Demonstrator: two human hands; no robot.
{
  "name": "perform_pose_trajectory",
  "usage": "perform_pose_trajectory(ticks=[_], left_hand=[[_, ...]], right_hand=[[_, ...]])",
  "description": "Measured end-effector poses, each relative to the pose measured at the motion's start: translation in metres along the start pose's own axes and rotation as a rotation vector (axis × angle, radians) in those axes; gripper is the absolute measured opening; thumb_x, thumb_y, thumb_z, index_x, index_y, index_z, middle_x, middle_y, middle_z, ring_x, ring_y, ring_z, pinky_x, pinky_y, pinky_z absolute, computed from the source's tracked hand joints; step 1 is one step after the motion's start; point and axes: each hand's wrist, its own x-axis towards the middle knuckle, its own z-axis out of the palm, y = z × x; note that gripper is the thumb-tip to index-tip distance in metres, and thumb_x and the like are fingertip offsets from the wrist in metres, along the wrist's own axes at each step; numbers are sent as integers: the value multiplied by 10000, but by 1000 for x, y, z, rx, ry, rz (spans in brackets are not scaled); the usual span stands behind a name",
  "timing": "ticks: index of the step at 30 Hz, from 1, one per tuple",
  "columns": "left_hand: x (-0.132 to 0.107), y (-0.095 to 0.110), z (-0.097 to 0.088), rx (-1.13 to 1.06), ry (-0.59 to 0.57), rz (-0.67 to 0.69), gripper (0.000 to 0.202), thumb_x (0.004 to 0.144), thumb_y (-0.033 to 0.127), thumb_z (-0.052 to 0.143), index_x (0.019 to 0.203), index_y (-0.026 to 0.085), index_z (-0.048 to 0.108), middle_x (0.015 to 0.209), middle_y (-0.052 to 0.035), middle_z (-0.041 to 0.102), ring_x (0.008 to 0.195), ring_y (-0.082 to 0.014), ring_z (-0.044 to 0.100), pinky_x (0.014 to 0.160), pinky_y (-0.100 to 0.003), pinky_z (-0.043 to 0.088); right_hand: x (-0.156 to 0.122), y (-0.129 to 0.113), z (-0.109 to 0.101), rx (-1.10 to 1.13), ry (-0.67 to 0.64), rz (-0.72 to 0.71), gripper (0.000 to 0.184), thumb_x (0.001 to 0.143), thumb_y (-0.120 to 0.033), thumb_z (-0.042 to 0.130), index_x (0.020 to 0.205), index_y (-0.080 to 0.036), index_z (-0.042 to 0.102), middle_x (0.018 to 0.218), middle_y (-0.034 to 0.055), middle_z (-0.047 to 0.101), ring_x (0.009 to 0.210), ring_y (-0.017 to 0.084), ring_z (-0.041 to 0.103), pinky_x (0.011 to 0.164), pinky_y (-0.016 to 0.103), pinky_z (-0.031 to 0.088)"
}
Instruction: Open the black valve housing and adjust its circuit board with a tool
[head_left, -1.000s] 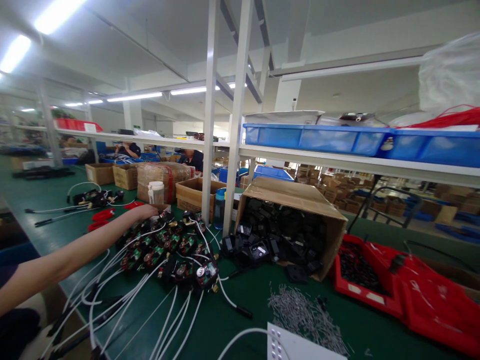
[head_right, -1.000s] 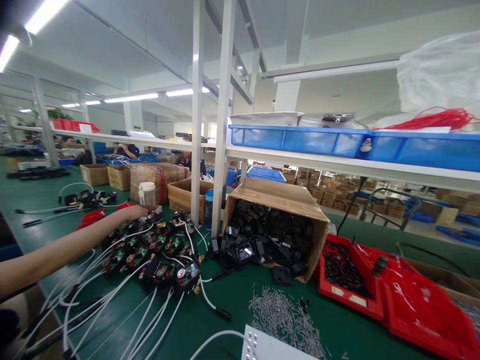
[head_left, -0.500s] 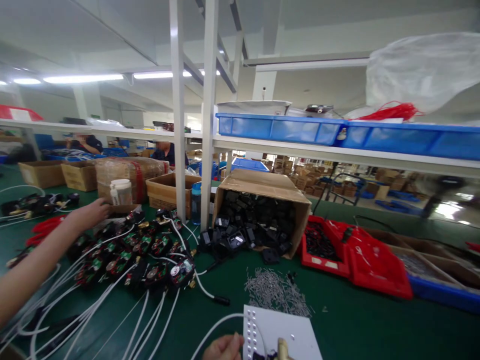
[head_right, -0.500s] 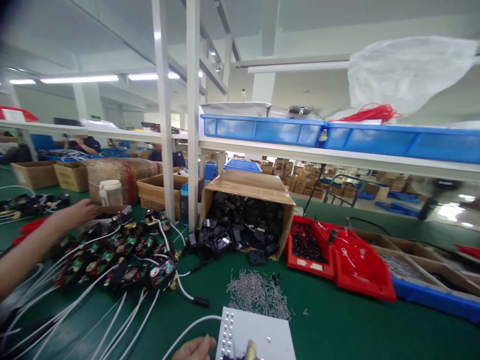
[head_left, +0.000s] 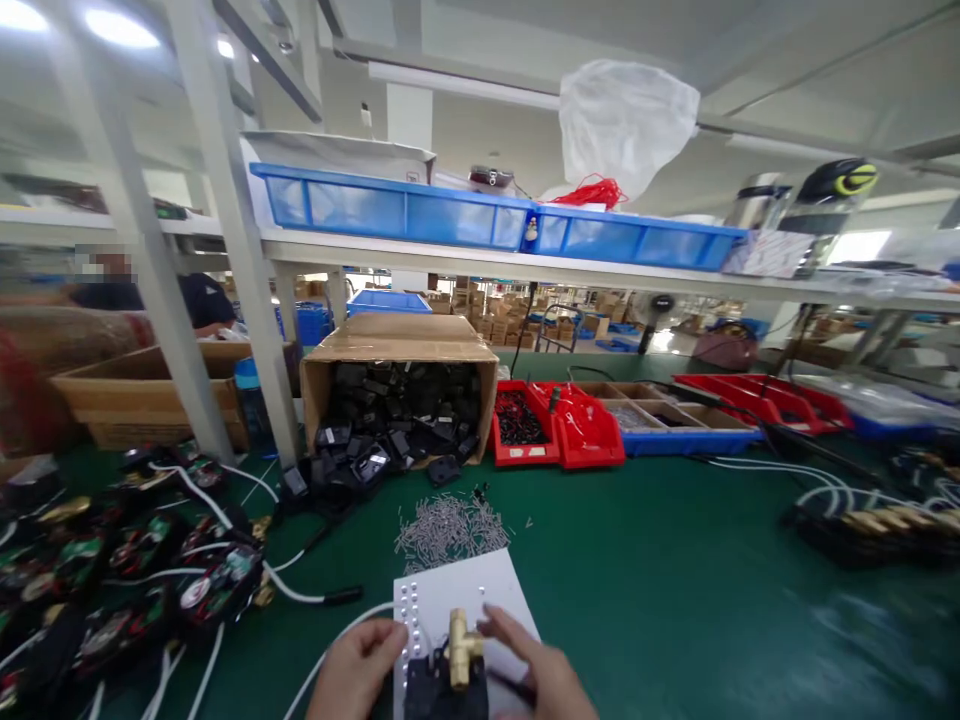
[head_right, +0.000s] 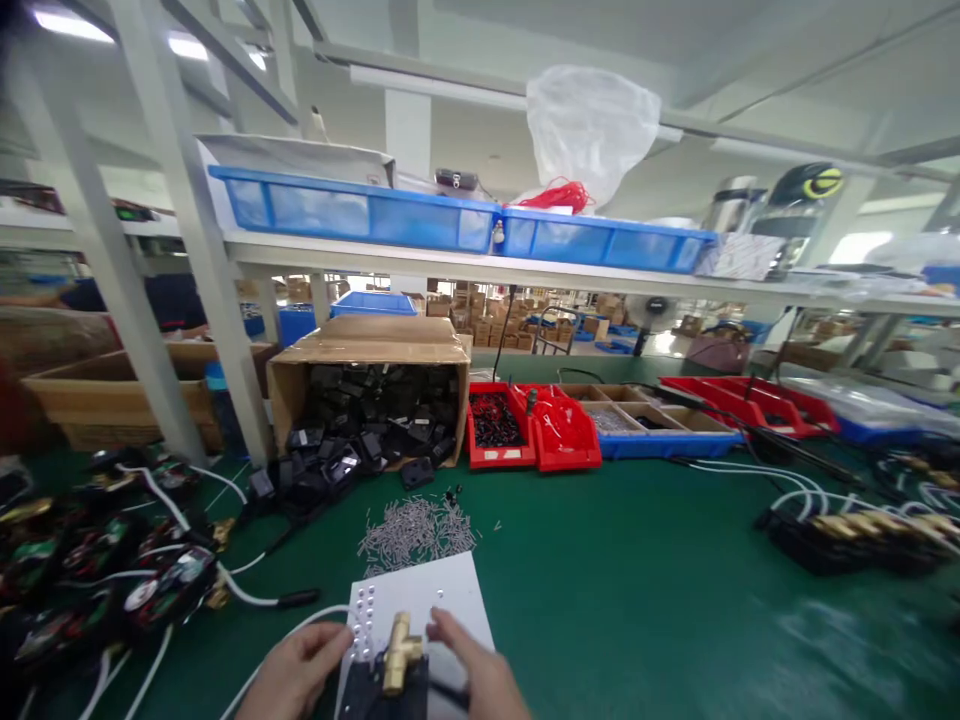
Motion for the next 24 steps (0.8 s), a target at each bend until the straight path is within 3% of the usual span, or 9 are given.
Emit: perform_pose_trajectory(ticks=[1,2,4,7,12,17,21,24], left_hand=[[1,0,0,83,-19,26,467,575,581,689,655,121,661,516,12,576,479,-107,457,479,-199,324],[1,-1,-1,145,-30,54,454,591,575,671,655,126,663,570,-1,602,542,-131,493,528,-210,350],[3,-4,0,230,-40,96,434,634,568,618,642,135,646,591,-3,597,592,-156,510,568,-221,352],[6,-9,0,307,-39,117,408,672,545,563,653,143,627,570,6,563,579,-160,495,552,-224,331],[6,-11,3,338,-18,120,324,669,450,577,667,139,669,594,-5,573,611,-168,495,580,-224,337],[3,-11,11,300,75,95,215,679,301,581,650,119,691,548,9,532,554,-132,444,543,-210,296],[3,-10,15,280,128,83,169,659,202,581,682,116,724,549,0,572,533,-127,449,526,-210,294],[0,-6,16,272,134,77,140,603,124,598,609,136,738,565,-24,631,554,-145,494,549,-220,322]], right_hand=[[6,7,-15,8,71,-4,551,654,-284,645,1191,-206,549,1067,30,674,894,219,638,741,237,494],[13,14,-31,-44,201,45,394,741,-328,560,1105,-179,594,974,46,697,828,210,646,708,252,497],[32,28,-57,-127,333,117,286,847,-334,420,912,-154,632,821,69,697,779,214,638,704,286,484],[70,45,-78,-221,330,148,152,840,-222,480,855,-167,621,830,44,678,806,193,621,746,305,465],[117,57,-77,-363,234,132,80,774,-161,617,853,-158,609,856,11,633,785,170,580,735,336,448],[130,66,-77,-372,100,41,106,754,-118,542,698,-196,586,699,11,627,673,171,576,644,287,390],[139,74,-84,-320,94,-3,116,756,-166,516,669,-222,568,708,96,641,670,226,596,644,348,403],[127,74,-80,-200,157,-10,136,767,-194,485,675,-234,577,711,157,643,628,246,610,591,378,426]])
